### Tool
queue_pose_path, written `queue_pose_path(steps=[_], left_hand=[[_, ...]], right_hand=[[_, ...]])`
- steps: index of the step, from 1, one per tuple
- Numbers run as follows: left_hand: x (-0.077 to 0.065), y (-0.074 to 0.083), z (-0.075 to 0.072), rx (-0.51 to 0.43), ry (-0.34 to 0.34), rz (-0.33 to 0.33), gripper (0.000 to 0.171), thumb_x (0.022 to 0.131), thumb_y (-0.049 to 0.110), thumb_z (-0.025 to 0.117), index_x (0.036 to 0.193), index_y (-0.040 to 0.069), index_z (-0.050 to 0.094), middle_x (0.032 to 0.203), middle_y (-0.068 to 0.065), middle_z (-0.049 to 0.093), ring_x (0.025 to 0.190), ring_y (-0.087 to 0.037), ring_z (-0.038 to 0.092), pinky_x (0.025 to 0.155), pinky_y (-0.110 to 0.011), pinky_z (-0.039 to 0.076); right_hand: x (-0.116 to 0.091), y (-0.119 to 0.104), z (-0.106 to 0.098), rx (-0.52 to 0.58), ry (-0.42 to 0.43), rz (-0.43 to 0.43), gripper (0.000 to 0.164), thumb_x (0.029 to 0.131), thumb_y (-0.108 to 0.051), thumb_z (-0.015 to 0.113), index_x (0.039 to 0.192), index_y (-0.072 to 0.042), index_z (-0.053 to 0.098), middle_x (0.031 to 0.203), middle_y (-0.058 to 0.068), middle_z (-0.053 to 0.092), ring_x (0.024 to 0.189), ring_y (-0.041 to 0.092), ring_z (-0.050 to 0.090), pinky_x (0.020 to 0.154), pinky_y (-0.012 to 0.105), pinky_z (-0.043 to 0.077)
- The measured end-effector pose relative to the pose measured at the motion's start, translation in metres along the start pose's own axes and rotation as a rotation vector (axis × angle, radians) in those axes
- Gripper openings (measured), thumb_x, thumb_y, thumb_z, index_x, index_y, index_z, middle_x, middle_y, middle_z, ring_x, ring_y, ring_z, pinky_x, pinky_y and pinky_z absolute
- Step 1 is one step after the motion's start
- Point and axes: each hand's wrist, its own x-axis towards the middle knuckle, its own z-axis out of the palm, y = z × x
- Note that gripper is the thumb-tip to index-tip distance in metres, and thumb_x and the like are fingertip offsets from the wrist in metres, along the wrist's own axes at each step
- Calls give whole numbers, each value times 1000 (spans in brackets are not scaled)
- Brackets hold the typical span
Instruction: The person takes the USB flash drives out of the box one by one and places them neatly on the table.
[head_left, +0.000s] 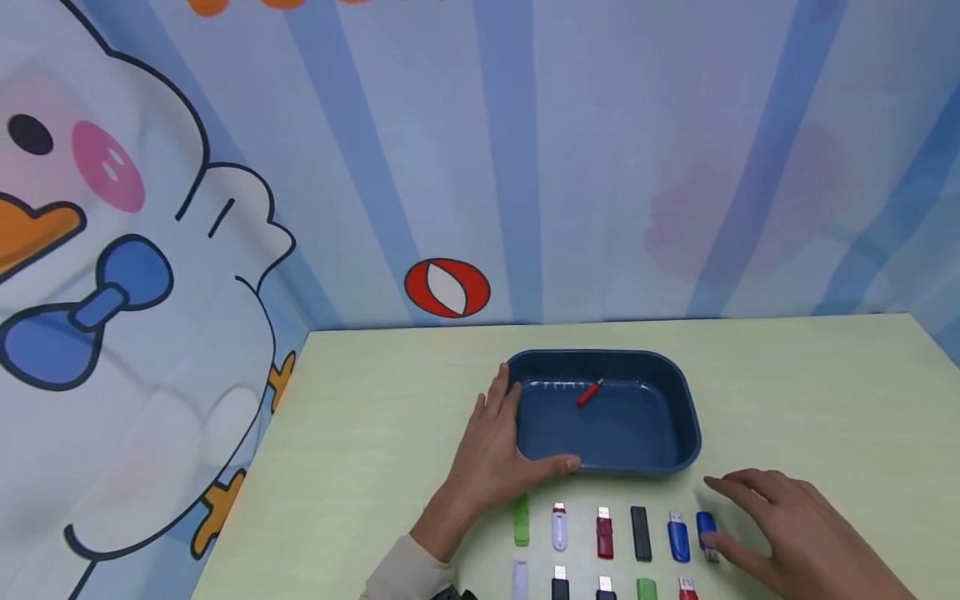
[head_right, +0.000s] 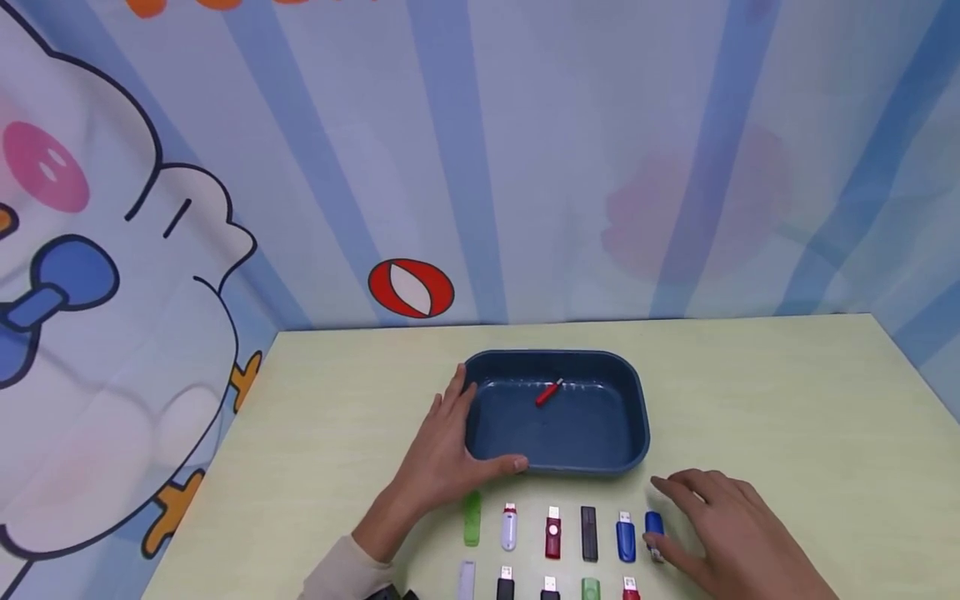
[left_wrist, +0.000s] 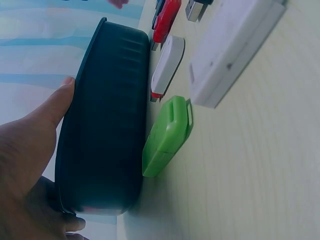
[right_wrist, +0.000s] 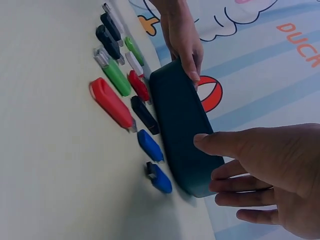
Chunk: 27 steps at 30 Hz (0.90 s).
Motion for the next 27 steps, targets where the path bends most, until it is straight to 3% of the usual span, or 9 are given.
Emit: queue_pose_path(steps=[11,21,27], left_hand=[[1,-1,-2,-7,2,-1,121,63,89,48,148,4,30,159,-4,3,140,-18,9,112,-41,13],[1,1,0,0,-4,-8,122,62,89,48,148,5,30,159,-4,2,140,-19,9,112,-41,14],[1,2,-1,-3,-4,-10,122,62,89,48,148,5,30,159,-4,3,140,-19,9,112,-40,13]], right_hand=[[15,-4,-19,14,178,-85,57,77,-54,69,119,-15,65,112,9,60,101,30,55,84,54,47],[34,-7,-33,22,311,-171,52,84,-51,63,119,-13,64,114,10,59,101,30,55,82,52,48],[49,-10,-40,25,310,-205,57,85,-55,60,122,-11,62,114,11,59,102,30,55,83,51,48]])
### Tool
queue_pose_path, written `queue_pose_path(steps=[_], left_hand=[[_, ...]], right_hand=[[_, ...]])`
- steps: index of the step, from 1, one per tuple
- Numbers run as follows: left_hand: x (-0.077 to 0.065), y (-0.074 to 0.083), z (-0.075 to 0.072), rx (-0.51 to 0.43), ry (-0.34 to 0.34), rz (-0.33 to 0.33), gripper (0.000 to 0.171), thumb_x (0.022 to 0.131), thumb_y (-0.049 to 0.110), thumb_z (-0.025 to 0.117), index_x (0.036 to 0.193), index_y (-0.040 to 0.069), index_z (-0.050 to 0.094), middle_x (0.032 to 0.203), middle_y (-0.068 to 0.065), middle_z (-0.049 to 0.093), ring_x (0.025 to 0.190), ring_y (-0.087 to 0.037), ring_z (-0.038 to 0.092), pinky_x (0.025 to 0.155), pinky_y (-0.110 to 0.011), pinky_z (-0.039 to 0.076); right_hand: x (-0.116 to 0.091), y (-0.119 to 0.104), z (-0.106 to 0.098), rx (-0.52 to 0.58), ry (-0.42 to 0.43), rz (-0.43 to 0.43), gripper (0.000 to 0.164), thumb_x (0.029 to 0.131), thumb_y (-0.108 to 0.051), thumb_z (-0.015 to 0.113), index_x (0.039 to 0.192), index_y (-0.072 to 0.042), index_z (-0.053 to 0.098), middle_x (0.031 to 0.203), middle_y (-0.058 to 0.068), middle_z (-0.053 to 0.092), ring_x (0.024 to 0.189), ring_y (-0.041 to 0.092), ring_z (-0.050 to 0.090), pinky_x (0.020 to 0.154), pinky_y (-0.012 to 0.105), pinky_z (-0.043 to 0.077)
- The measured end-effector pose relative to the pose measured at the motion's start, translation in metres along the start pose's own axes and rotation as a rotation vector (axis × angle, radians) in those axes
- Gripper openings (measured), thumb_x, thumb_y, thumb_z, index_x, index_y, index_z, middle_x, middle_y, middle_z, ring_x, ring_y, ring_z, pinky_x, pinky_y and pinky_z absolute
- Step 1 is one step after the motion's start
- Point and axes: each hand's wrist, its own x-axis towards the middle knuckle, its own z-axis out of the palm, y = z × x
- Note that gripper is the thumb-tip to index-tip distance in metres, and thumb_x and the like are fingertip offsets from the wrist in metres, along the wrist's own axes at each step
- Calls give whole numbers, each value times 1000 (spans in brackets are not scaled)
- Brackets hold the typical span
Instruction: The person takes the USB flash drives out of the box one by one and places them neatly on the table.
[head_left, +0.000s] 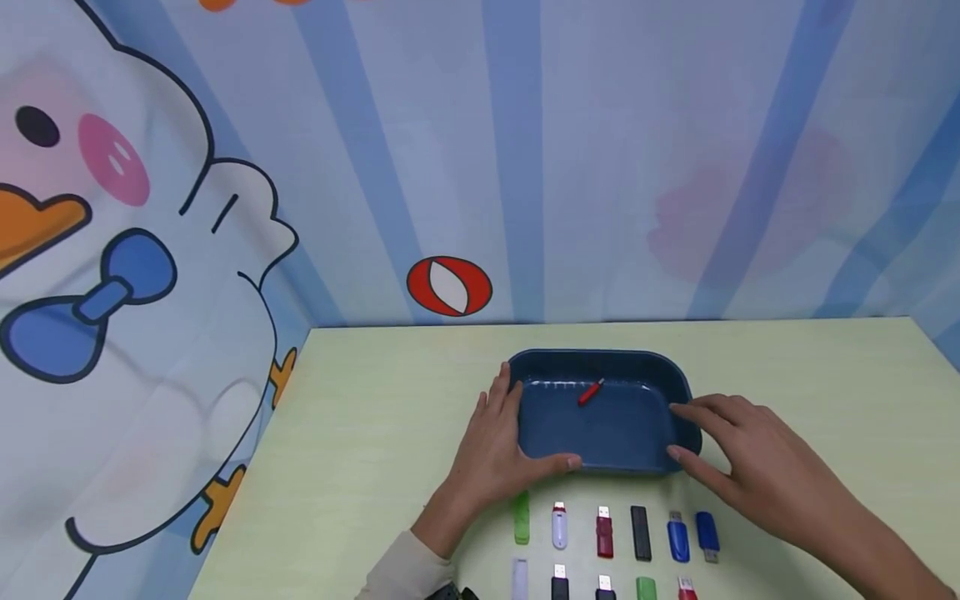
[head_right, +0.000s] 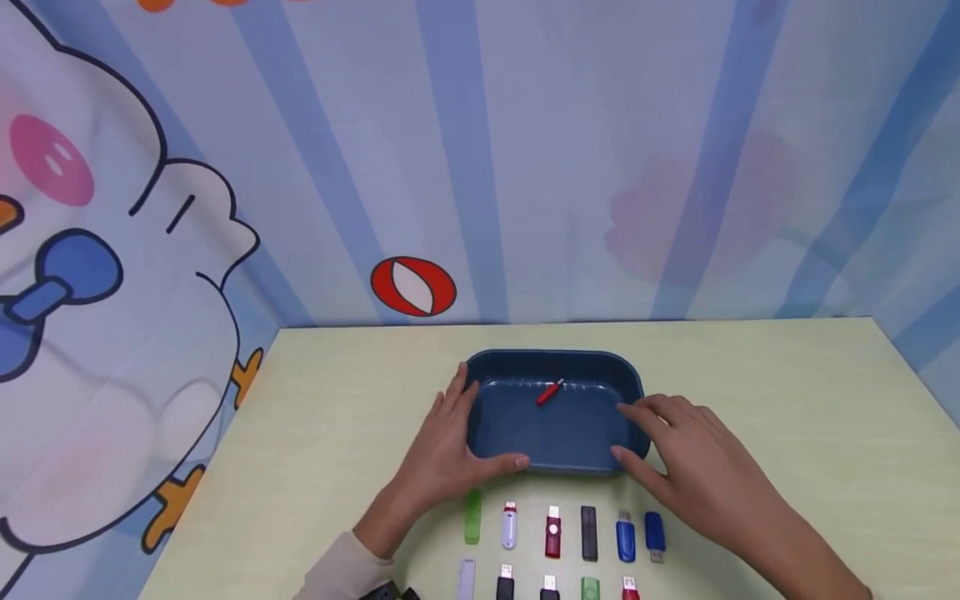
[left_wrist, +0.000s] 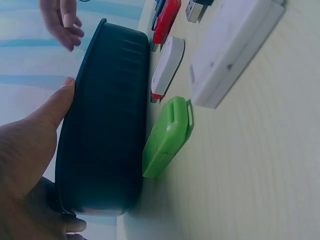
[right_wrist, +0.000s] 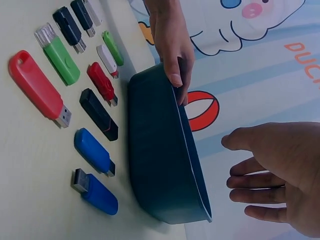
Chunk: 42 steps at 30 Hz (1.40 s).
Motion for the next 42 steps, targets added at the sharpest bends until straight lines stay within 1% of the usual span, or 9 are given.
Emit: queue_pose_path(steps=[3,7,14,19,22,29,33,39,42], left_hand=[[0,0,0,0,4,-2,122,62,89,48,148,5,30,159,-4,3,140,-19,9,112,-40,13],[-1,0,-1,1,1,-5,122,62,90,48,148,5,29,159,-4,2,140,-18,9,112,-40,13],[0,0,0,6,-8,-12,123,62,91,45,148,5,29,159,-4,2,140,-18,10,112,-40,12],[0,0,-2,12,-21,-28,124,61,92,44,149,7,28,159,-3,1,140,-18,9,112,-40,12],[1,0,-3,11,-16,-29,124,61,92,44,149,7,28,159,-3,1,140,-19,9,112,-40,13],[1,-1,-1,14,-22,-14,123,61,92,44,149,6,28,159,-3,0,140,-19,10,112,-40,12],[1,0,0,22,-19,-18,123,61,92,44,148,6,29,159,-3,1,140,-19,11,112,-40,13],[1,0,-1,22,-27,-24,124,61,93,42,149,7,28,159,-3,0,140,-19,10,112,-39,13],[0,1,-2,22,-28,-20,123,62,93,42,149,7,28,159,-3,0,140,-18,10,112,-39,12]], right_hand=[[10,1,1,7,-7,-19,56,86,-53,60,123,-11,62,113,9,60,101,28,56,83,49,49],[23,3,3,5,-20,-52,54,88,-51,59,123,-10,62,113,10,60,102,29,56,84,50,48],[45,4,7,-14,-41,-102,54,90,-52,55,120,-7,64,112,12,61,101,29,56,84,50,48],[59,2,8,-29,-48,-147,50,89,-46,60,119,-6,63,111,12,61,100,28,56,83,49,48],[66,1,9,-35,-55,-157,49,88,-44,62,120,-6,63,112,12,61,100,28,56,82,49,48],[77,-1,16,-38,-65,-139,50,88,-43,62,121,-6,63,113,14,60,99,30,56,81,49,49],[85,-5,23,-47,-75,-129,50,87,-43,63,119,-4,63,112,14,60,95,28,58,78,46,51],[95,-12,34,-59,-109,-87,46,86,-40,65,113,-3,65,103,13,61,82,24,60,70,41,53],[98,-15,40,-60,-139,-62,43,86,-39,65,110,-2,65,100,11,61,82,23,59,70,40,53]])
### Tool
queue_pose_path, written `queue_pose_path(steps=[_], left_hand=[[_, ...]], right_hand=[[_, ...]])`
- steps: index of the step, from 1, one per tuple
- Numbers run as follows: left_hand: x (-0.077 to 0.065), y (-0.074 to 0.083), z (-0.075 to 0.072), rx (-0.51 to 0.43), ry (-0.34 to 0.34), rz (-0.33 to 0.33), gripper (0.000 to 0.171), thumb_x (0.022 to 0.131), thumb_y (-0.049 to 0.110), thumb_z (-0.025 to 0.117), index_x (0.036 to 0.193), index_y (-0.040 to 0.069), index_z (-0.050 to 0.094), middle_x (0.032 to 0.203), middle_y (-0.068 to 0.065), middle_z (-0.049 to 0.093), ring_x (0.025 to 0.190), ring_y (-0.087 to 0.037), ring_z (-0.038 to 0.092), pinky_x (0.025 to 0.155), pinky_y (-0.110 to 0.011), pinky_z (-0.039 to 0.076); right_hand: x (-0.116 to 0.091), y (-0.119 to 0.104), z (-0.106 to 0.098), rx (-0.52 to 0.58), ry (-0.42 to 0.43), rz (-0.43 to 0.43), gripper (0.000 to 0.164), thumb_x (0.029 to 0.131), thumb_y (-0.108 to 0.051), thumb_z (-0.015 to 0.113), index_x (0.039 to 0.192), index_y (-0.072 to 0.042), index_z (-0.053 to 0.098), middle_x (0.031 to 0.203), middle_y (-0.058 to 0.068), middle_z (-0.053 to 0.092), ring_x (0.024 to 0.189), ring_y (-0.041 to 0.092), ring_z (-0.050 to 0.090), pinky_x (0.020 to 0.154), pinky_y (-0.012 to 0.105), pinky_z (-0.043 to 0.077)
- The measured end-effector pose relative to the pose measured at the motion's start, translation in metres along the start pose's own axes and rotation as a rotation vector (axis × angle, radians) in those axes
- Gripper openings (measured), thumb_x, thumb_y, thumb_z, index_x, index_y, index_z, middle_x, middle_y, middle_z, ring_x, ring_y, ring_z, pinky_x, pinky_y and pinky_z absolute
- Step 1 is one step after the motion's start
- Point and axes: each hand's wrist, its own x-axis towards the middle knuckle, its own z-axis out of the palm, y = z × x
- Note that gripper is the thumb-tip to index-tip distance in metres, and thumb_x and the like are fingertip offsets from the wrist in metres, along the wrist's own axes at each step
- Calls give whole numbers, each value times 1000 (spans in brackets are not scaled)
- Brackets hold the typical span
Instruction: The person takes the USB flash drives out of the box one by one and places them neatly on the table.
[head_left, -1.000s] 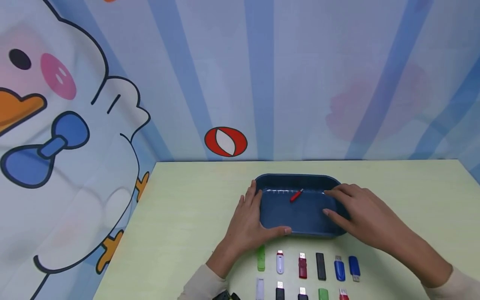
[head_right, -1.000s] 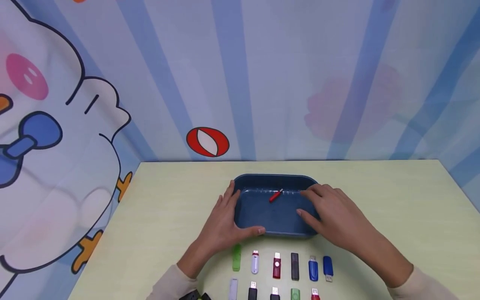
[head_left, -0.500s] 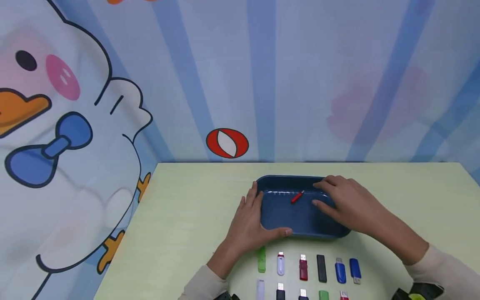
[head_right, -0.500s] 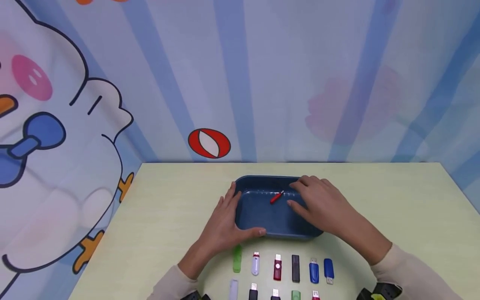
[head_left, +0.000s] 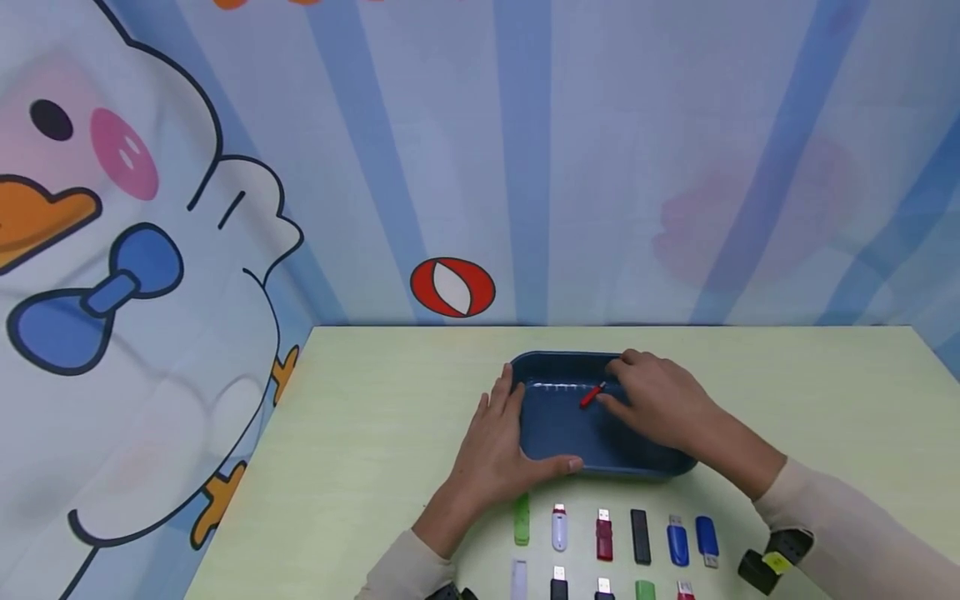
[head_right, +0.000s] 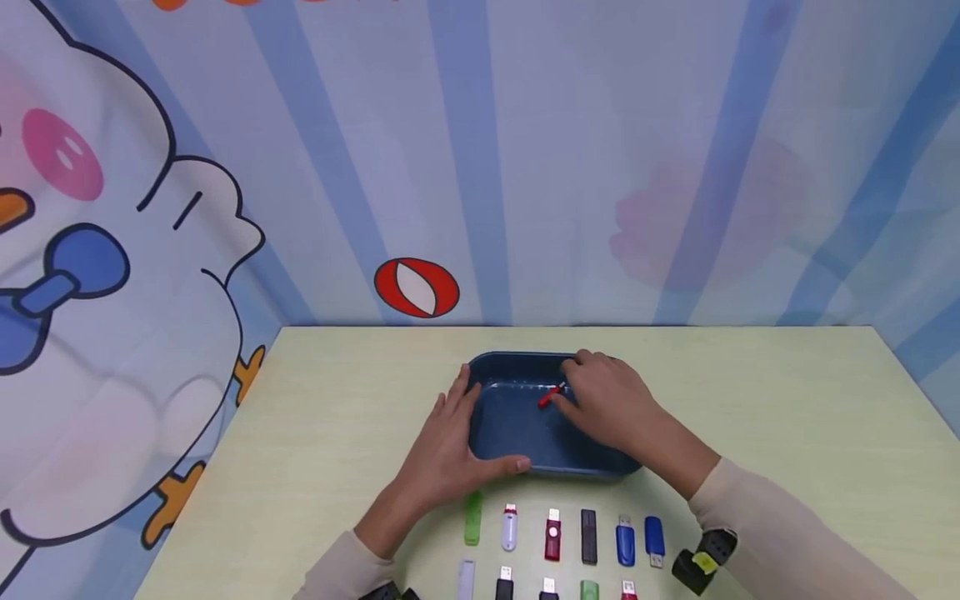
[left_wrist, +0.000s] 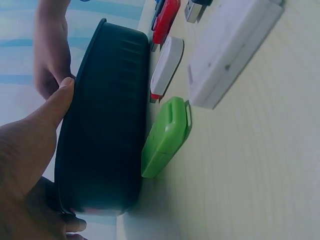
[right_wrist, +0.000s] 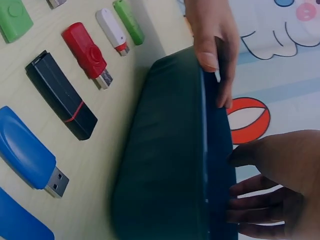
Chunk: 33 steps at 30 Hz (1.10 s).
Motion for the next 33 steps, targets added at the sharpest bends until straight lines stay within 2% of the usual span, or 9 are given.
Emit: queue_pose_path(steps=[6,14,26,33], left_hand=[[1,-1,1,4,8,14,123,62,92,43,149,6,28,159,-4,1,140,-19,11,112,-39,12],[0,-3,1,-1,4,8,122,63,91,44,149,6,28,159,-3,0,140,-18,11,112,-39,12],[0,-1,1,-1,6,15,121,63,91,44,148,6,29,159,-4,1,140,-18,10,112,-38,11],[0,-1,1,-7,11,13,121,63,91,44,148,6,29,159,-4,1,140,-18,11,112,-39,12]], right_hand=[[9,-4,9,14,-65,14,43,87,-38,64,113,-4,64,100,10,60,81,20,58,68,38,53],[16,-5,18,34,-107,-38,39,88,-36,65,113,-7,66,99,8,60,76,15,57,62,33,52],[15,-1,24,-4,-106,-45,31,84,-34,68,103,-9,67,86,2,57,68,12,51,57,30,49],[12,1,25,-4,-138,-42,28,84,-34,68,96,-9,66,76,-1,52,63,11,46,53,27,46]])
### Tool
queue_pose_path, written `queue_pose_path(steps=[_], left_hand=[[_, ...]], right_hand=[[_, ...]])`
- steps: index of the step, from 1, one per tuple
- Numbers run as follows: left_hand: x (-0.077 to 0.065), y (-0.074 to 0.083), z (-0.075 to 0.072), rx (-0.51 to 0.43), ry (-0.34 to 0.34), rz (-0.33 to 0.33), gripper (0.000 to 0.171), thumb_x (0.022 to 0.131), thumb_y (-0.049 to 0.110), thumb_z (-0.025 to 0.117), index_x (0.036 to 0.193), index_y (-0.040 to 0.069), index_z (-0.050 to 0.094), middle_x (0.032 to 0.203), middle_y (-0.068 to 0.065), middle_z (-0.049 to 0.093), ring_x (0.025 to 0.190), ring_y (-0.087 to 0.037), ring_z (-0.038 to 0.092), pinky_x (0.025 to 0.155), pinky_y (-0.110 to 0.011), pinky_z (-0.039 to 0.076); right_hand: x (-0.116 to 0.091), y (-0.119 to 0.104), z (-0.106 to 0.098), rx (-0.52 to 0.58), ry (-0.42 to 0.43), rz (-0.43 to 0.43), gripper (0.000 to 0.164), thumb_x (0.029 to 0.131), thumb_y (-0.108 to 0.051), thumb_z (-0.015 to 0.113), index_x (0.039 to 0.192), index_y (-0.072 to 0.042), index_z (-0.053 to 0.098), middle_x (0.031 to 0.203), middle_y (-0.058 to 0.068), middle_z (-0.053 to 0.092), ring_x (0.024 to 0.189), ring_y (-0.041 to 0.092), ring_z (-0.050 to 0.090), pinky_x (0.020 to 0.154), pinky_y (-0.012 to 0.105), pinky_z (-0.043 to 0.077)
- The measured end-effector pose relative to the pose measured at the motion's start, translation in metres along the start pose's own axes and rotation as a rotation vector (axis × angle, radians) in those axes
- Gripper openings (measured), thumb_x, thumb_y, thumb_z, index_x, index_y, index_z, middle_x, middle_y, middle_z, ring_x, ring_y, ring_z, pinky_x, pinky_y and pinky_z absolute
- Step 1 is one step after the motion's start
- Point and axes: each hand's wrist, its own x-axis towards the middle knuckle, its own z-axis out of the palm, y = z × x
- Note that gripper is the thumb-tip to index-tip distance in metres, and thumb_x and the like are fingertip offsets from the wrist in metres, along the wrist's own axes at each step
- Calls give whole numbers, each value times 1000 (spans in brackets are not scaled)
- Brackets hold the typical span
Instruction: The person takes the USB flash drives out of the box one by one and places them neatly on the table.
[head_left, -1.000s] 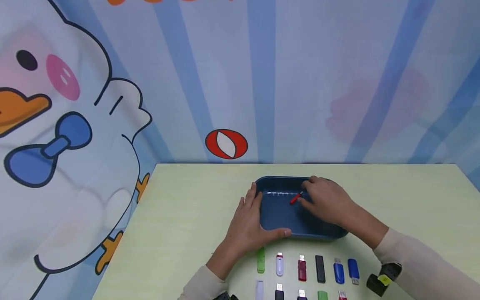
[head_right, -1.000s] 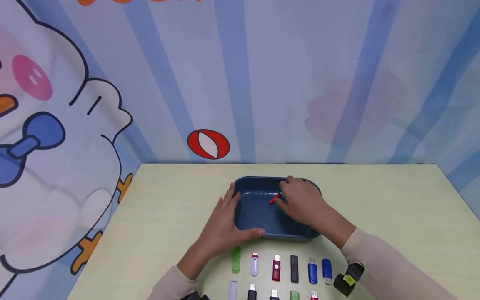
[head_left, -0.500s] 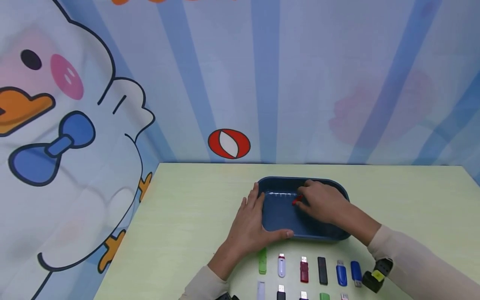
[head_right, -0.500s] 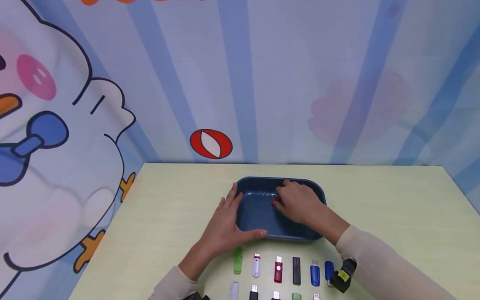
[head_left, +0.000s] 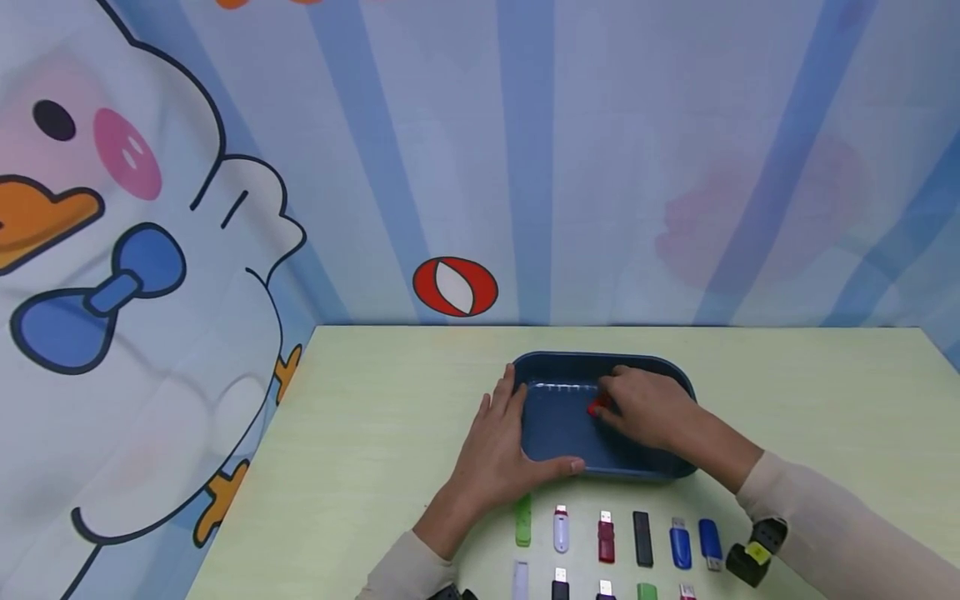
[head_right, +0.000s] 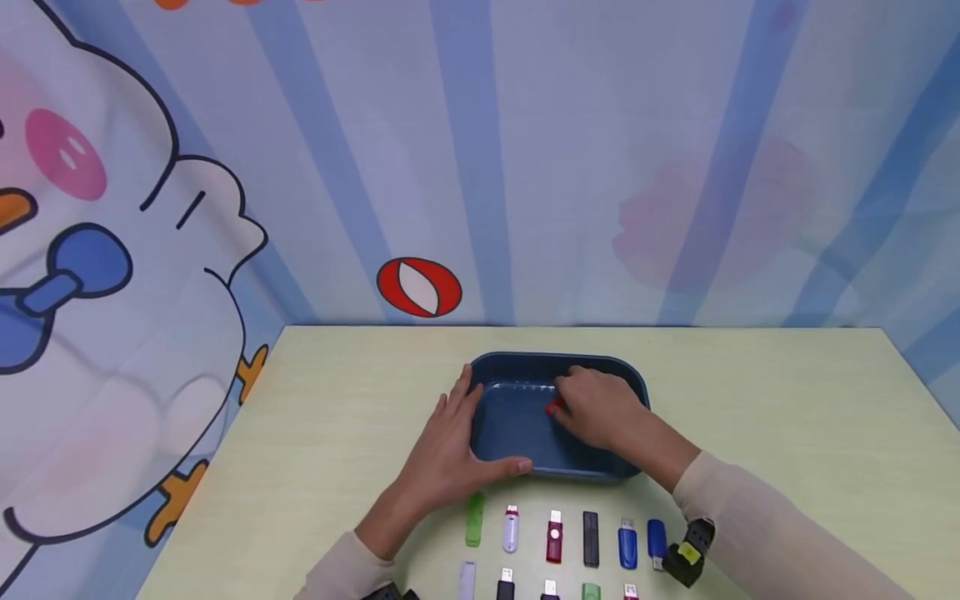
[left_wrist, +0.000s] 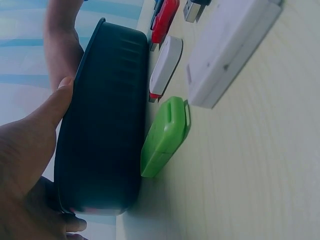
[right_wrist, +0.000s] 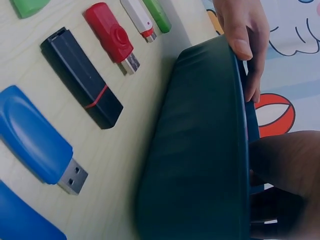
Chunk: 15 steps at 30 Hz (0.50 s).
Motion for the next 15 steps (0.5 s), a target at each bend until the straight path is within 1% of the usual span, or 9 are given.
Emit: queue_pose_path(steps=[4,7,11,15], left_hand=[[0,0,0,-5,-1,-4,121,63,91,45,148,6,30,159,-4,2,140,-18,12,112,-39,12],[0,0,0,-9,-1,-4,121,63,90,45,148,6,30,159,-4,1,140,-18,12,112,-39,12],[0,-1,0,-4,2,2,121,63,90,45,148,6,29,159,-4,1,140,-18,12,112,-39,12],[0,-1,1,-1,2,6,121,63,90,45,148,6,29,159,-4,1,140,-18,12,112,-39,11]], right_hand=[[1,3,2,-12,10,-5,29,83,-34,69,95,-7,65,77,0,53,64,11,46,55,28,46],[3,5,3,-16,2,1,32,83,-37,69,94,-7,63,75,0,52,64,12,46,54,28,46],[6,4,3,-12,-39,23,38,84,-42,67,94,-6,61,73,0,49,63,13,46,52,29,43],[8,0,3,-14,-60,37,43,82,-48,67,93,-7,61,73,0,48,62,13,45,50,29,42]])
